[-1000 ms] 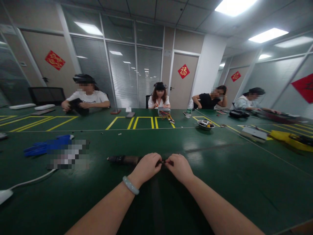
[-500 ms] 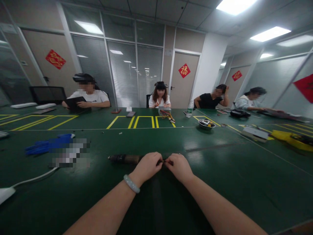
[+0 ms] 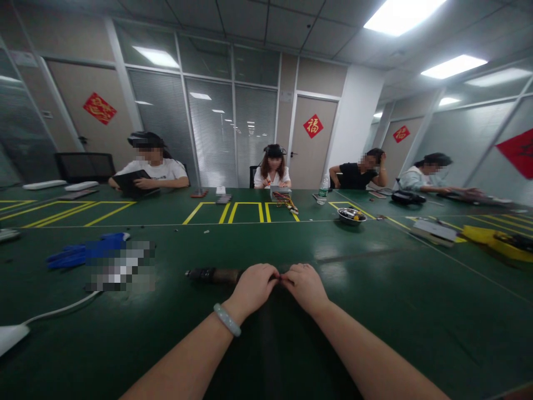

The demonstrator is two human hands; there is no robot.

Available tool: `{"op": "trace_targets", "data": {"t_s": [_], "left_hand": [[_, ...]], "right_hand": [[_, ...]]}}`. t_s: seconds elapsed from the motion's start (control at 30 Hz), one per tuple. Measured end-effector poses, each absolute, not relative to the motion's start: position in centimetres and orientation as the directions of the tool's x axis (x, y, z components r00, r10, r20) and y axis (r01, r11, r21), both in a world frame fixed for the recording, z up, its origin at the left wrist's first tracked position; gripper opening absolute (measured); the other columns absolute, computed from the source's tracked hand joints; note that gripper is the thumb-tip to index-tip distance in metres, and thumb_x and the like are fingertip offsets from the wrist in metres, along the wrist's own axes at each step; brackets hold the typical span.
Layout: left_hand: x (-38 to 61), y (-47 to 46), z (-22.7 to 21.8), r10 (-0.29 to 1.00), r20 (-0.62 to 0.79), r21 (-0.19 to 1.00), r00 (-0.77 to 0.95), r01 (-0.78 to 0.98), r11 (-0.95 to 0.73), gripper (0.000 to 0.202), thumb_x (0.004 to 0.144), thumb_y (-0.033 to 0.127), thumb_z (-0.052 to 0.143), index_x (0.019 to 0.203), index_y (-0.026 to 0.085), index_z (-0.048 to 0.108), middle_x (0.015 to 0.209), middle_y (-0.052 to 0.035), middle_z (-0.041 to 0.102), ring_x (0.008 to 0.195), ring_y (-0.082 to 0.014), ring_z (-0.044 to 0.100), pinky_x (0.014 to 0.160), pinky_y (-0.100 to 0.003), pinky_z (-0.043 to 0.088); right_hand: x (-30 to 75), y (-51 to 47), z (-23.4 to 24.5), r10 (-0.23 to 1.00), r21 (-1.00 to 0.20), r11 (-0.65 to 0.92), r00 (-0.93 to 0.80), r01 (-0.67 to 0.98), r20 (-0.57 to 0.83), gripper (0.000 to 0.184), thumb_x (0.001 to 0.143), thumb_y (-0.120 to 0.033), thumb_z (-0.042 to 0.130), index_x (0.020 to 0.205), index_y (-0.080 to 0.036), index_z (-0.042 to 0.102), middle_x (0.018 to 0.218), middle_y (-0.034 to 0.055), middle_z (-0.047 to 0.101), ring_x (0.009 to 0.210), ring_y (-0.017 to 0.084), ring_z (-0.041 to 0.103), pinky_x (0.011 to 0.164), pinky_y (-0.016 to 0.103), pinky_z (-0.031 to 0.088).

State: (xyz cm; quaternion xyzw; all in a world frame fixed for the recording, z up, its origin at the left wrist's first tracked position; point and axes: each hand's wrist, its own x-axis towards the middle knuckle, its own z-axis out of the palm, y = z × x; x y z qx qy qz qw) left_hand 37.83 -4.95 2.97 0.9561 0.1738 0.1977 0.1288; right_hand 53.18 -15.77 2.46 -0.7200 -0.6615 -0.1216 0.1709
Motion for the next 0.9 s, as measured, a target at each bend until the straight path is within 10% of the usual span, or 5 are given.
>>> {"op": "trace_targets", "data": {"t_s": [0.37, 0.6, 0.9], "left_hand": [[38.25, -5.17, 2.89, 0.428, 0.354, 0.297, 0.831, 0.334, -0.895, 0.010, 0.091, 0.024, 0.053, 0.091, 0.021, 0.062, 0.094, -0.0018, 0.064, 0.091, -0.0187, 0.058, 0.085, -0.034, 0.043], [38.30, -5.36, 2.96, 0.426, 0.347, 0.258, 0.836, 0.352, -0.900, 0.010, 0.090, 0.022, 0.052, 0.090, 0.020, 0.062, 0.093, -0.0033, 0.064, 0.092, -0.0200, 0.058, 0.085, -0.035, 0.042], [38.09, -5.35, 2.86, 0.428, 0.374, 0.298, 0.822, 0.331, -0.895, 0.010, 0.091, 0.023, 0.052, 0.089, 0.021, 0.061, 0.092, -0.0026, 0.063, 0.089, -0.0196, 0.057, 0.083, -0.034, 0.042]], "right_hand": [[53.01, -15.73, 2.42, 0.907, -0.090, -0.059, 0.091, 0.994, 0.411, 0.009, 0.087, -0.026, 0.061, 0.085, -0.025, 0.070, 0.084, 0.0006, 0.067, 0.087, 0.018, 0.058, 0.082, 0.033, 0.036], [53.35, -15.28, 1.63, 0.906, -0.201, -0.019, 0.102, 0.979, 0.411, 0.012, 0.087, -0.020, 0.059, 0.088, -0.026, 0.070, 0.120, -0.0002, 0.065, 0.111, 0.016, 0.058, 0.093, 0.032, 0.038], [52.86, -15.25, 1.87, 0.917, -0.216, -0.079, 0.156, 0.973, 0.367, 0.010, 0.089, -0.025, 0.058, 0.088, -0.025, 0.068, 0.092, 0.0000, 0.073, 0.091, 0.016, 0.065, 0.085, 0.028, 0.041]]}}
